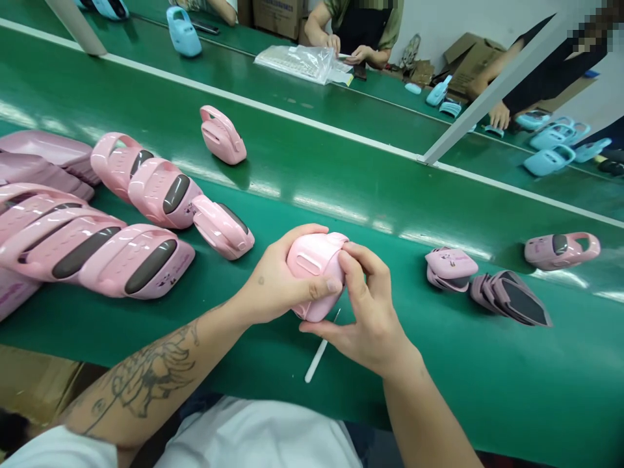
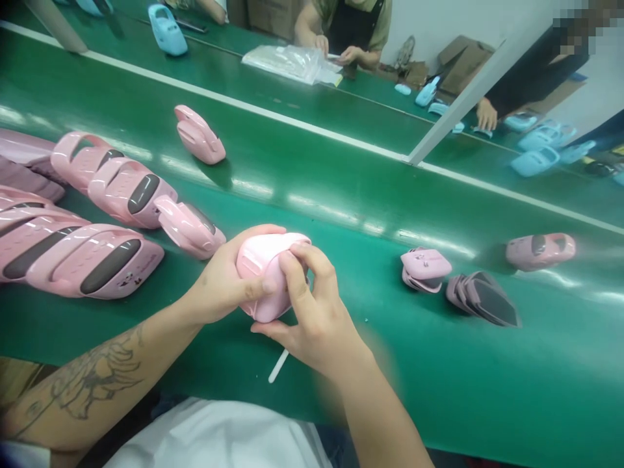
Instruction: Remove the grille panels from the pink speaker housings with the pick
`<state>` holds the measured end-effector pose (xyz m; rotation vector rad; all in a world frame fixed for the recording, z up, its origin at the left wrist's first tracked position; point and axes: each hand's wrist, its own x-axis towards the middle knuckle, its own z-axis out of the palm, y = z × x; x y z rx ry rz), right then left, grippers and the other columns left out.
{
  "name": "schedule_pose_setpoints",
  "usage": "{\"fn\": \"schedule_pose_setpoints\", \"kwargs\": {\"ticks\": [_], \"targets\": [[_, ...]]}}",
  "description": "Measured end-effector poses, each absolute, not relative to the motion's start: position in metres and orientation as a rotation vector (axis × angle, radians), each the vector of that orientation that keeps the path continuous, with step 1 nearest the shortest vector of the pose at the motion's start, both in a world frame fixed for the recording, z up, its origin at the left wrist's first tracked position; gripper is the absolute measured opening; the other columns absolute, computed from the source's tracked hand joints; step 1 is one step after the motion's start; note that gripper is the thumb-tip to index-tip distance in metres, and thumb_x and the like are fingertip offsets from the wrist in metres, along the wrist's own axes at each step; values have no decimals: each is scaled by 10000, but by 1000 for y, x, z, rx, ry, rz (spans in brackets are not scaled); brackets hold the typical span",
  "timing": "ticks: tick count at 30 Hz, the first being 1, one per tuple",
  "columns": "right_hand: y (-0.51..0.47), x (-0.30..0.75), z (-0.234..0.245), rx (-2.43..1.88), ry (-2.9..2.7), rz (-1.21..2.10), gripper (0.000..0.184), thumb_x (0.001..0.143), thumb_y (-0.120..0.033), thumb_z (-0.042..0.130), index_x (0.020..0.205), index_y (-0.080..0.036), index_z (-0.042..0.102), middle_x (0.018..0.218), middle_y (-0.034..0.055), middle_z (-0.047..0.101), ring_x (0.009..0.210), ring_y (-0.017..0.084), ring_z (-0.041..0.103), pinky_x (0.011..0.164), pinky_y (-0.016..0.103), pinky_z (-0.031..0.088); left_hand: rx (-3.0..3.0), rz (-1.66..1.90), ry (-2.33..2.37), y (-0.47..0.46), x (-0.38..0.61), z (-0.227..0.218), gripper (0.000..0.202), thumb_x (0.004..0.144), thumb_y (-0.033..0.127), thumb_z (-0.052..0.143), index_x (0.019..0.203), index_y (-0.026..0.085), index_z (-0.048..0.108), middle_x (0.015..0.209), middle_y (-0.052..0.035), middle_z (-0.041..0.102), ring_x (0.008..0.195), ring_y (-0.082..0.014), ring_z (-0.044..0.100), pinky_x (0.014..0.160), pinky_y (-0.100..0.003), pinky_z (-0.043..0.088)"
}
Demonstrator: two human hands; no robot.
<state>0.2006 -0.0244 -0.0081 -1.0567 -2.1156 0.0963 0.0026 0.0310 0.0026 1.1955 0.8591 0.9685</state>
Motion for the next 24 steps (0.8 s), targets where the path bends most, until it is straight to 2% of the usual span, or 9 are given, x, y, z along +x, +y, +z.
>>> {"fn": "schedule_pose_setpoints", "kwargs": {"ticks": [4, 10, 15, 17, 19, 21, 24], "targets": [[-24, 200, -6, -1004, -2123, 73, 1110, 915, -455, 884, 1765, -212, 213, 1539, 218, 491, 1505, 431, 520, 1227, 663, 554, 1217, 998, 866, 28, 3, 2, 835, 703, 481, 994, 1411, 190, 661, 1418, -155, 766, 1236, -382, 740, 968, -415, 621], [-26, 198, -3, -987, -2143, 62, 1065, 938, -372, 867, 1765, -177, 225, 1526, 229, 486, 1517, 418, 507, 1230, 643, 555, 1259, 1033, 884, 23, 3, 3, 835, 702, 470, 983, 1411, 169, 663, 1388, -157, 787, 1192, -381, 767, 964, -427, 633], [-27, 199, -4, -974, -2135, 52, 1083, 938, -370, 867, 1776, -223, 198, 1536, 215, 481, 1522, 420, 506, 1225, 657, 552, 1260, 1031, 842, 24, 2, 0, 813, 735, 482, 971, 1424, 185, 656, 1422, -165, 767, 1272, -405, 735, 1054, -479, 601], [-27, 199, -6, -974, -2146, 65, 1080, 948, -432, 856, 1777, -245, 189, 1580, 218, 461, 1555, 425, 477, 1243, 674, 523, 1205, 1019, 760, 28, 2, -4, 814, 755, 480, 962, 1444, 193, 638, 1454, -174, 746, 1285, -409, 728, 1059, -495, 601], [-28, 197, -10, -1020, -2082, 104, 1102, 930, -627, 812, 1770, -247, 207, 1625, 236, 440, 1578, 441, 450, 1236, 692, 510, 1137, 1050, 675, 31, 1, -9, 823, 768, 497, 951, 1464, 201, 627, 1471, -178, 730, 1283, -404, 726, 1043, -484, 607], [-29, 192, -13, -1142, -1803, 216, 1044, 920, -774, 721, 1720, -229, 328, 1588, 241, 499, 1502, 424, 536, 1160, 648, 575, 1089, 1156, 602, 33, 1, -13, 840, 772, 529, 941, 1488, 223, 627, 1468, -162, 728, 1270, -379, 729, 1023, -443, 612], [-31, 179, -13, -1162, -1336, 787, 799, 1014, -786, 564, 1582, -226, 536, 1465, 194, 651, 1292, 337, 699, 1013, 505, 656, 1067, 1347, 444, 31, 4, -14, 864, 787, 617, 903, 1527, 276, 614, 1430, -130, 737, 1250, -352, 734, 1003, -422, 619]]}}
